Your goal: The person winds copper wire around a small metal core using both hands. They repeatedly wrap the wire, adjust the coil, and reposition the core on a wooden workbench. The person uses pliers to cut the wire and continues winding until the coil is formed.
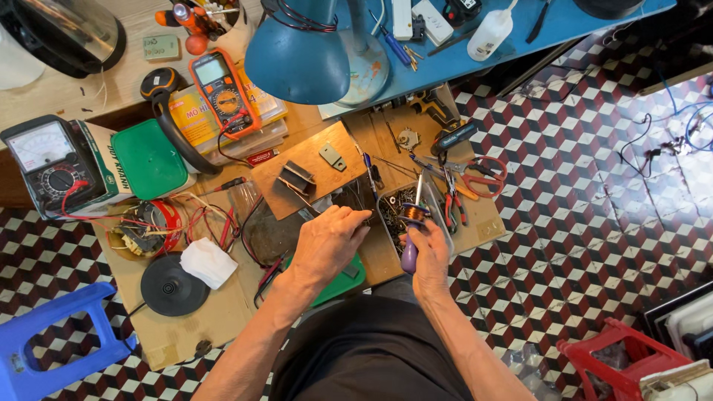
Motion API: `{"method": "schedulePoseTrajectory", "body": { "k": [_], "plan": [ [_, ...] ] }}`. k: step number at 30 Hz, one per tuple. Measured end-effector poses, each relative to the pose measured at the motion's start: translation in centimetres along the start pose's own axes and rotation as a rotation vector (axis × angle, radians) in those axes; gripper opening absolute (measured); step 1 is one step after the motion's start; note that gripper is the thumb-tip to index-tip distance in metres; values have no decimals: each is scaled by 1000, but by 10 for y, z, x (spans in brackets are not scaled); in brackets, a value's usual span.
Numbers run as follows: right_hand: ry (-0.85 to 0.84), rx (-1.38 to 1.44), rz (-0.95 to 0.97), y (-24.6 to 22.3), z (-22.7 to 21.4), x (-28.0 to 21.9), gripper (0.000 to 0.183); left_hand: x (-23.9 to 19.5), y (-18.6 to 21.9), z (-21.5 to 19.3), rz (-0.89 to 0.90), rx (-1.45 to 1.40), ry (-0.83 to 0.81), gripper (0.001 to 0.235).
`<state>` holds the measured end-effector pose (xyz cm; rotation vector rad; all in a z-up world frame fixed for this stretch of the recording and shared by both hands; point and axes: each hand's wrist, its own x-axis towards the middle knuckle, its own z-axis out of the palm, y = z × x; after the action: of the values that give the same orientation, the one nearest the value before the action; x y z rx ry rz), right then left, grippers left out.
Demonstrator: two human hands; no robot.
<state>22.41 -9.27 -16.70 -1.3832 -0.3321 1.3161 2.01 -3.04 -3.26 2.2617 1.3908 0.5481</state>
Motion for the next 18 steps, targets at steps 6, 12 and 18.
{"method": "schedulePoseTrajectory", "body": {
  "k": [6, 12, 18],
  "plan": [
    [172, 103, 2, 71, -1, 31, 40, 2, -8, 8, 61, 51, -47, 30],
    [422, 273, 27, 114, 2, 65, 37, 6, -15, 14, 115, 121, -67, 27],
    [480, 109, -25, 130, -3, 78, 43, 2, -27, 13, 140, 111, -37, 23]
  ]
}}
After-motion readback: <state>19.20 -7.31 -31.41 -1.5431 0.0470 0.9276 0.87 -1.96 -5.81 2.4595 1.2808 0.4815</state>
